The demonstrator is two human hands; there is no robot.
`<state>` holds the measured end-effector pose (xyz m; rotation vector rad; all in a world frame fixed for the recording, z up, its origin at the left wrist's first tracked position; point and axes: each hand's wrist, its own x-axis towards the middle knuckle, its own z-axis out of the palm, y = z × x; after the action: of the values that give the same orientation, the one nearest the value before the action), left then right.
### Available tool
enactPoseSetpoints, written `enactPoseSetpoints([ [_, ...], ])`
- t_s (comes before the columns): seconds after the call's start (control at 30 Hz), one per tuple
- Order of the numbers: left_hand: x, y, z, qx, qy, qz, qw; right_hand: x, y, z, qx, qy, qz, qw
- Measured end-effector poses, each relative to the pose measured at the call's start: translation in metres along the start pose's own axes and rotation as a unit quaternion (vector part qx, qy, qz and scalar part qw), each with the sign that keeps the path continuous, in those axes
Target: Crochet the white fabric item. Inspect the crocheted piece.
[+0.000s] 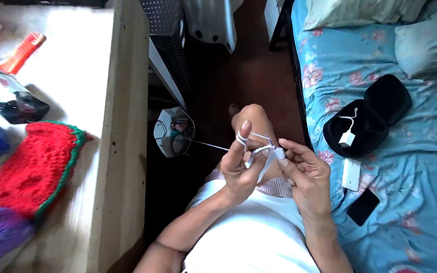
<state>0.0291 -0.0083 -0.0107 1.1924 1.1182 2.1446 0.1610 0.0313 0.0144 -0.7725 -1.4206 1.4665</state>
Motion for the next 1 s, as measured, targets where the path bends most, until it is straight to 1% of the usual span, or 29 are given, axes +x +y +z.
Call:
enactPoseSetpoints([
  [0.03,0.003,0.003,-0.001,-0.026,0.011,-0.031,0.999,-0.002,0.002,0.002,-0.013,0.011,-0.012,1.000],
  [0.1,0.007,0.005,-0.002,-0.063,0.027,-0.070,0.995,-0.006,0.006,0.004,-0.128,0.038,-0.092,0.987],
  [0.17,0.009,0.005,-0.002,-0.079,0.038,-0.093,0.992,-0.009,0.012,0.004,-0.238,0.060,-0.169,0.955],
  [0.23,0.010,0.005,-0.003,-0.083,0.046,-0.108,0.990,-0.010,0.016,0.004,-0.317,0.078,-0.218,0.920],
  [0.37,0.015,0.007,-0.008,-0.089,0.031,-0.147,0.985,-0.011,0.017,0.004,-0.409,0.095,-0.270,0.866],
  [0.47,0.021,0.012,-0.013,-0.104,0.018,-0.194,0.975,-0.011,0.017,0.002,-0.435,0.090,-0.299,0.845],
  [0.57,0.027,0.016,-0.018,-0.142,0.017,-0.258,0.956,-0.011,0.017,-0.002,-0.433,0.074,-0.313,0.842],
  [0.67,0.032,0.016,-0.025,-0.175,-0.003,-0.313,0.933,-0.012,0.017,-0.004,-0.437,0.065,-0.322,0.838],
  [0.8,0.037,0.017,-0.031,-0.197,-0.022,-0.360,0.912,-0.013,0.016,-0.004,-0.444,0.062,-0.325,0.833],
  [0.83,0.037,0.017,-0.032,-0.198,-0.032,-0.354,0.914,-0.014,0.015,-0.003,-0.442,0.063,-0.322,0.835],
  [0.87,0.037,0.016,-0.032,-0.183,-0.049,-0.334,0.923,-0.015,0.014,-0.003,-0.434,0.065,-0.314,0.842],
  [0.93,0.036,0.019,-0.030,-0.120,-0.082,-0.269,0.952,-0.015,0.011,-0.002,-0.392,0.061,-0.276,0.876],
  [1.0,0.032,0.020,-0.025,-0.081,-0.079,-0.215,0.970,-0.015,0.009,-0.001,-0.346,0.067,-0.239,0.905],
])
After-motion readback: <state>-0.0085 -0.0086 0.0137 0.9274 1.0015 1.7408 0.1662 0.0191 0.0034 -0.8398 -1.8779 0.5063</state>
